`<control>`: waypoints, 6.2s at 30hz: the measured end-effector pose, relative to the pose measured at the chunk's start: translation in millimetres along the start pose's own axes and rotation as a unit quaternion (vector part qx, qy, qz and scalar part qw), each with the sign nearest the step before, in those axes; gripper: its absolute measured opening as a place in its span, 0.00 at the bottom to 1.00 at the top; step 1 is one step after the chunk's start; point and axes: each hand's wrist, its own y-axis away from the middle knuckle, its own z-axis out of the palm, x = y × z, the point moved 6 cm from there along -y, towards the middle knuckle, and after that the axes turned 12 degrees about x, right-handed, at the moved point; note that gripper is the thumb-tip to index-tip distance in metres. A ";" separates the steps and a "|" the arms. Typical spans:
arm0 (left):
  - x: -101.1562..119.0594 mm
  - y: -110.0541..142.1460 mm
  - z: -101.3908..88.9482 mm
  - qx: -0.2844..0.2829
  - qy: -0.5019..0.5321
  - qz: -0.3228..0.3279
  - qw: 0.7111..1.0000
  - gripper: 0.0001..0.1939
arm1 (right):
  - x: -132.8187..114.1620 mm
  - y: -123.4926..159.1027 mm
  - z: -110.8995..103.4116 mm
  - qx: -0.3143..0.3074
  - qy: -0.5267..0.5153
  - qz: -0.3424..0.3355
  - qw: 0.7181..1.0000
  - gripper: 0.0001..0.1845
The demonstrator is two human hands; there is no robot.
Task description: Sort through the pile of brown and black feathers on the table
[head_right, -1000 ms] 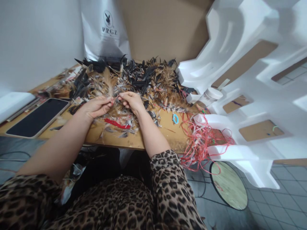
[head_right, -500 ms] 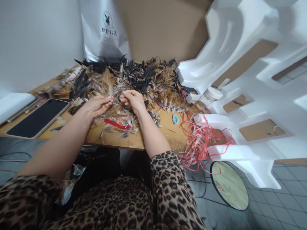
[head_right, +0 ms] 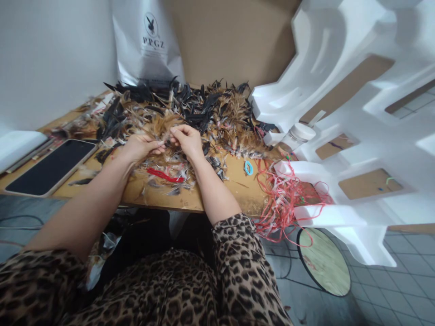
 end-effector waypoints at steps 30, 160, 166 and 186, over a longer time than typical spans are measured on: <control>0.5 21.2 22.3 -0.198 -0.241 0.074 0.947 0.10 | -29.5 33.3 27.4 -0.148 0.507 -0.354 0.772 0.17; 3.7 16.3 10.1 -0.093 0.058 -0.086 0.990 0.12 | 6.8 5.7 1.9 0.041 0.033 -0.023 0.998 0.08; -1.0 13.8 7.6 -0.097 0.044 -0.105 0.989 0.14 | 17.4 3.6 0.1 0.059 0.054 0.008 0.997 0.06; 4.4 10.2 8.5 -0.032 0.019 0.033 0.999 0.13 | 44.1 0.8 1.7 0.068 0.105 0.050 0.991 0.03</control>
